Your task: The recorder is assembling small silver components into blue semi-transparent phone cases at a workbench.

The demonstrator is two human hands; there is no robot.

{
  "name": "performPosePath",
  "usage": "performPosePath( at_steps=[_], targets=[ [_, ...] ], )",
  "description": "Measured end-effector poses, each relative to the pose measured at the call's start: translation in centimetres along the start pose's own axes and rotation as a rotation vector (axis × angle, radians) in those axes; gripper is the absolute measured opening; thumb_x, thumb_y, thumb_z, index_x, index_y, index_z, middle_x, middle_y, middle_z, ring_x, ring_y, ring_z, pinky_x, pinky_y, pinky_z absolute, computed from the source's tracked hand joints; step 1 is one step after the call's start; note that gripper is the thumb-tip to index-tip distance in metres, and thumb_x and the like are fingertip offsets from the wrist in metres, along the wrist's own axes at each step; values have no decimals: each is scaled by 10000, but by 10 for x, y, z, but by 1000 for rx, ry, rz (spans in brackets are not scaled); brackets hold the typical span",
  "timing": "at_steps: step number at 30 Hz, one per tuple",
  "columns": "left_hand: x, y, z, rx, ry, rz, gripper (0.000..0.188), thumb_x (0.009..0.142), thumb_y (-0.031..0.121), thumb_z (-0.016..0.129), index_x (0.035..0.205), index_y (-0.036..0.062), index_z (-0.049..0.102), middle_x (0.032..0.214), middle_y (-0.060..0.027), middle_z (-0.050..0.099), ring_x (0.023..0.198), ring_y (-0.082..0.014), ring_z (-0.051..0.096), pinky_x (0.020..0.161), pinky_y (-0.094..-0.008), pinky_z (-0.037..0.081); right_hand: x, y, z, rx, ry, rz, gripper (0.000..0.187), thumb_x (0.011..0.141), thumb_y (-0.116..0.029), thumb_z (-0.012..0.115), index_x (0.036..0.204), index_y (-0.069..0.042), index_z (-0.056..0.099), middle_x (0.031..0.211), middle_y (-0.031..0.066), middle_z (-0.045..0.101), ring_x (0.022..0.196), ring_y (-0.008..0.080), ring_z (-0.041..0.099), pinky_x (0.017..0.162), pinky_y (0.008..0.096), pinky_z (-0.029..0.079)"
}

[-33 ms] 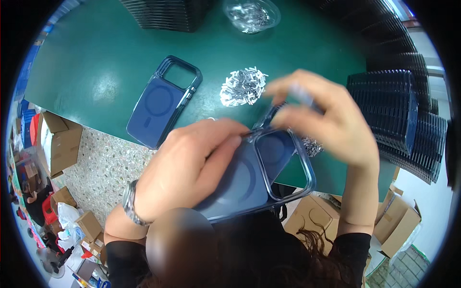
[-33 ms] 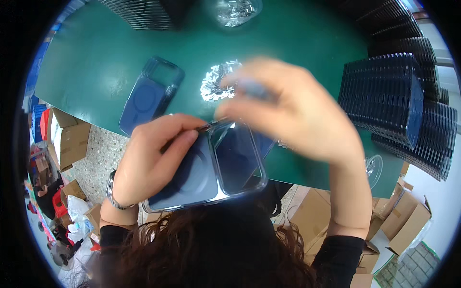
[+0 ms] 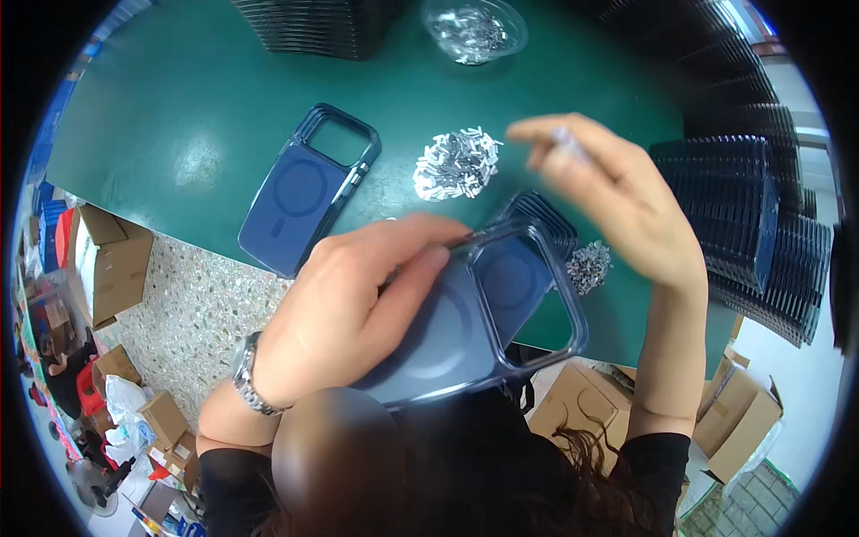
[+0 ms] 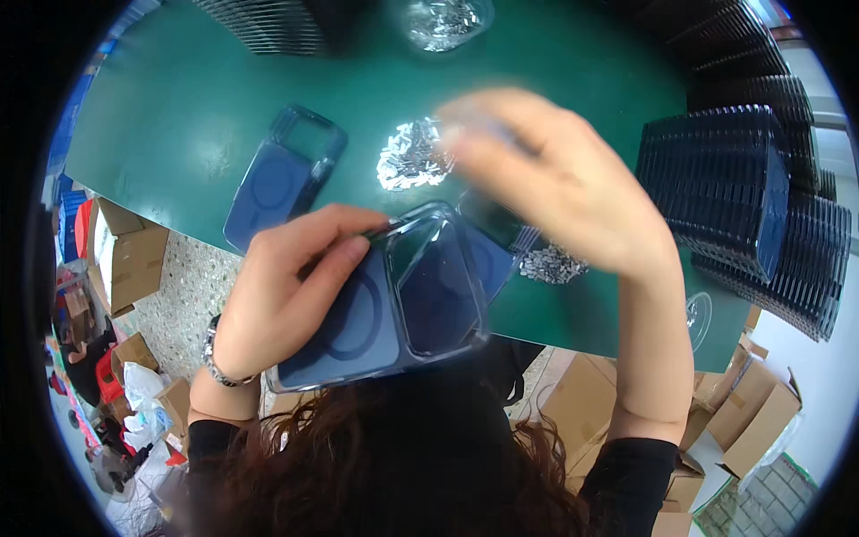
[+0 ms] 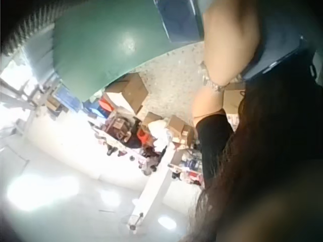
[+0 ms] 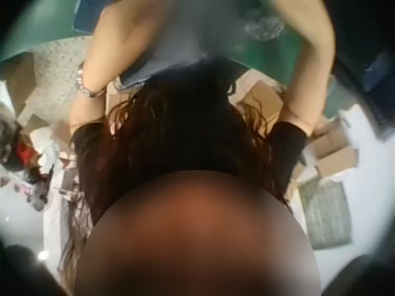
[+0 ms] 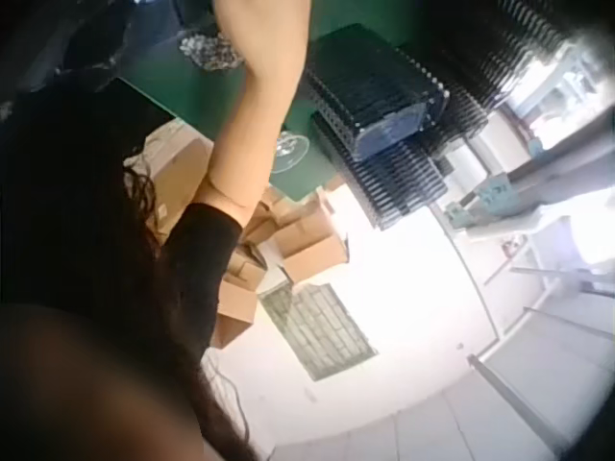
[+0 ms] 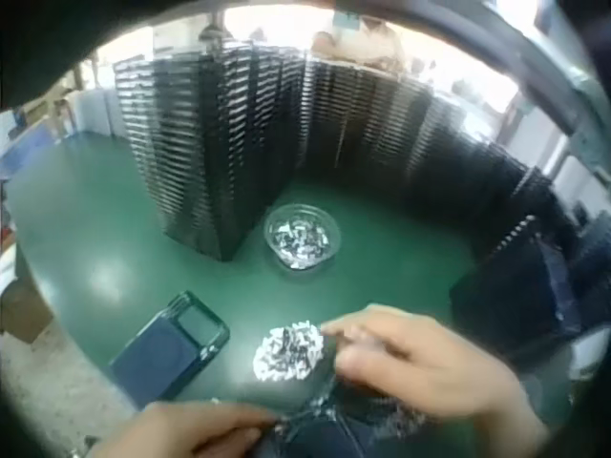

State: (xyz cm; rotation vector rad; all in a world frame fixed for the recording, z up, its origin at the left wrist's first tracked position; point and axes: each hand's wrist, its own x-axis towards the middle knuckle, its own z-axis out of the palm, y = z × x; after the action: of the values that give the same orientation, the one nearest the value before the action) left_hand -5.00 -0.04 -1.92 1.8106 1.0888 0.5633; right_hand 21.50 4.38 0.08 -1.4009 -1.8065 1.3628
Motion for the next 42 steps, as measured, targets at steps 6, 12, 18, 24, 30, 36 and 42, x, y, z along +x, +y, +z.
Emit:
performPosePath(
  at_steps=[6,12,18,24,30,36,42],
  targets=[
    [-2,-16,-3,-30,39,-69,184,1025,70,658,1180,4,732,1000,-162,755,905,-316,734,825,-367,559,-6,-24,25,-469,-48,-274,332,1050,-187,598,1296,-9,732,986,126,650,817,243,611,749,358,518],
    [2,-16,-2,206,21,-25,191,1003,69,672,1182,65,741,915,-153,718,834,-370,703,713,-422,551,-3,-32,38,-882,-136,-389,315,833,-110,810,1131,-13,783,990,68,715,779,262,614,655,395,537],
    [11,-14,2,287,29,7,206,1002,66,673,1197,79,734,867,-139,688,776,-365,686,658,-436,536,-7,-18,45,-992,-53,-367,258,819,-99,819,1060,-22,766,943,45,699,770,229,613,647,362,537],
    [11,-16,4,269,30,7,194,1004,63,672,1191,45,723,916,-157,715,809,-376,702,690,-417,554,-6,-11,38,-921,11,-359,316,824,-98,818,1125,-20,762,961,63,705,783,223,632,669,339,539],
    [5,-33,4,-3,259,-101,96,1026,110,654,1090,43,679,860,-167,716,773,-399,723,660,-428,552,37,55,-18,-466,222,-27,255,963,-147,717,1167,-6,777,1063,154,775,914,313,733,855,381,570],
    [-12,-42,-3,12,258,-224,110,1010,120,687,1029,15,658,618,-127,557,469,-196,493,503,-367,376,58,93,13,-662,218,-88,169,944,-112,726,1058,0,783,985,141,724,875,326,699,805,413,538],
    [-13,-38,-7,11,214,-275,96,1023,93,672,1012,-2,657,688,-8,577,623,-49,476,572,-268,378,65,92,16,-790,186,-128,163,939,-125,711,1015,13,754,1000,153,716,899,365,701,816,432,539]
  ],
)
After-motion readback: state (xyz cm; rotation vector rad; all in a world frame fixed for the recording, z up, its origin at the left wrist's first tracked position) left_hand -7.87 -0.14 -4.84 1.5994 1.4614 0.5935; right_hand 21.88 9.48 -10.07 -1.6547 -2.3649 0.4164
